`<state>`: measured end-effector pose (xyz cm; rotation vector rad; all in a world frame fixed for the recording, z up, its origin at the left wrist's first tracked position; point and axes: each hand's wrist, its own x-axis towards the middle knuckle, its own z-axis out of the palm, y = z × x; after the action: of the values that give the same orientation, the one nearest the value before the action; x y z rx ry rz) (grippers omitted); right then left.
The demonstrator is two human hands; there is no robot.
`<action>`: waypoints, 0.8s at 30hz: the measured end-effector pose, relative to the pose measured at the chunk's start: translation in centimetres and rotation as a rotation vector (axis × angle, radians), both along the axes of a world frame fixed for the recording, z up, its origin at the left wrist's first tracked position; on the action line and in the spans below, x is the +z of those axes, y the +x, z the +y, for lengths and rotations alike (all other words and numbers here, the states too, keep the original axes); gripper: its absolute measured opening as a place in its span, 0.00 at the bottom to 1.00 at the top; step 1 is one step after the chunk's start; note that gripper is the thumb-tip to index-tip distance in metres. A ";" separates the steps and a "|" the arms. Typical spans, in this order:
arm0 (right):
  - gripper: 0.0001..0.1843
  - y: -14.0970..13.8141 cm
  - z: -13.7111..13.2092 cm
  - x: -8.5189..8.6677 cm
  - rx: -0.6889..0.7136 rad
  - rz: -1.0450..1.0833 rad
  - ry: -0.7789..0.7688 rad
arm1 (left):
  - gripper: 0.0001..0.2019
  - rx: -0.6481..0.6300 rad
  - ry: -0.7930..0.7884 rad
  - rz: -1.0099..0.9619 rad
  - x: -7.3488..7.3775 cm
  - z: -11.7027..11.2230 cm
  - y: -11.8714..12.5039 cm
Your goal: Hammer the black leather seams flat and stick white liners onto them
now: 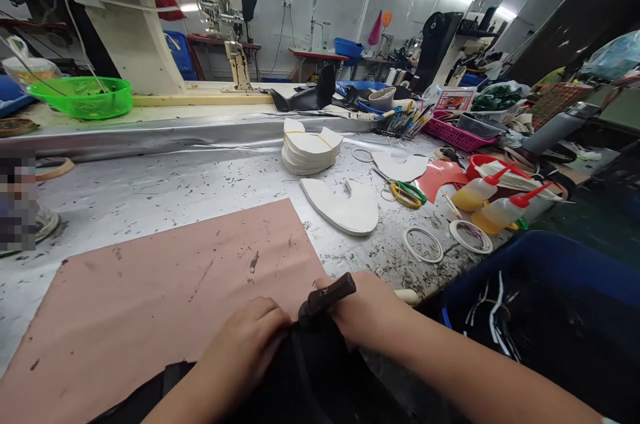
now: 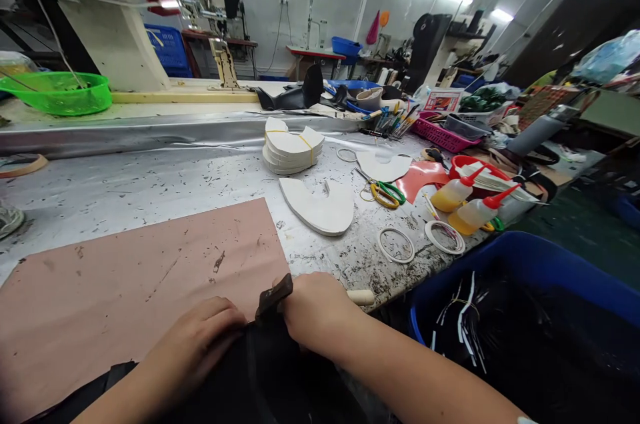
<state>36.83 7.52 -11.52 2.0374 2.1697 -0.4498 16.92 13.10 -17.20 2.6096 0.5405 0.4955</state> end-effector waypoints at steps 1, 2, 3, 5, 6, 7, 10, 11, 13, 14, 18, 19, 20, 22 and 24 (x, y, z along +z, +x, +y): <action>0.07 -0.1 0.0 -0.1 0.007 -0.005 0.003 | 0.12 -0.001 -0.048 0.008 0.1 0.1 -0.2; 0.07 -0.2 0.0 -0.2 0.015 -0.011 0.004 | 0.12 -0.007 -0.066 0.002 0.1 0.1 -0.3; 0.07 -0.3 0.0 -0.1 0.023 -0.021 -0.001 | 0.12 -0.014 -0.049 -0.015 0.1 0.1 -0.5; 0.07 -0.4 0.0 0.2 0.030 -0.022 -0.008 | 0.13 -0.017 0.053 -0.052 -0.1 -0.1 -0.7; 0.07 -0.5 0.1 0.4 0.021 -0.008 -0.008 | 0.13 -0.016 0.105 -0.058 -0.2 -0.2 -0.7; 0.07 -0.6 0.1 0.6 0.009 0.009 -0.009 | 0.13 -0.019 0.147 -0.059 -0.2 -0.3 -0.7; 0.08 -0.7 0.0 0.7 0.031 0.048 -0.010 | 0.14 -0.043 0.210 -0.036 -0.3 -0.5 -0.8; 0.08 -0.7 -0.1 0.6 0.059 0.039 -0.013 | 0.14 -0.050 0.217 -0.026 -0.2 -0.5 -0.9; 0.06 -0.7 -0.2 0.4 0.088 0.023 0.002 | 0.15 -0.038 0.203 0.001 0.0 -0.5 -1.2; 0.06 -0.8 -0.2 0.4 0.083 0.036 0.022 | 0.15 -0.024 0.176 0.020 0.0 -0.5 -1.3; 0.09 -1.1 0.1 0.4 0.084 0.062 0.018 | 0.13 0.037 0.098 0.036 0.0 -0.7 -1.8; 0.08 -1.1 0.3 0.4 0.103 0.033 0.005 | 0.13 0.030 0.129 0.025 0.0 -0.9 -1.8; 0.07 -1.2 0.4 0.5 0.119 -0.006 0.003 | 0.13 0.015 0.181 0.020 0.1 -1.2 -1.8; 0.06 -1.4 0.5 0.6 0.128 -0.036 0.048 | 0.15 -0.017 0.333 0.042 0.2 -1.9 -1.7; 0.06 -1.7 0.5 0.7 0.138 -0.005 0.093 | 0.15 -0.033 0.498 0.086 0.3 -2.8 -1.8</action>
<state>35.14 7.99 -10.79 1.9131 2.3509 -0.3335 15.10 10.34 -16.89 3.1193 0.4426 0.5686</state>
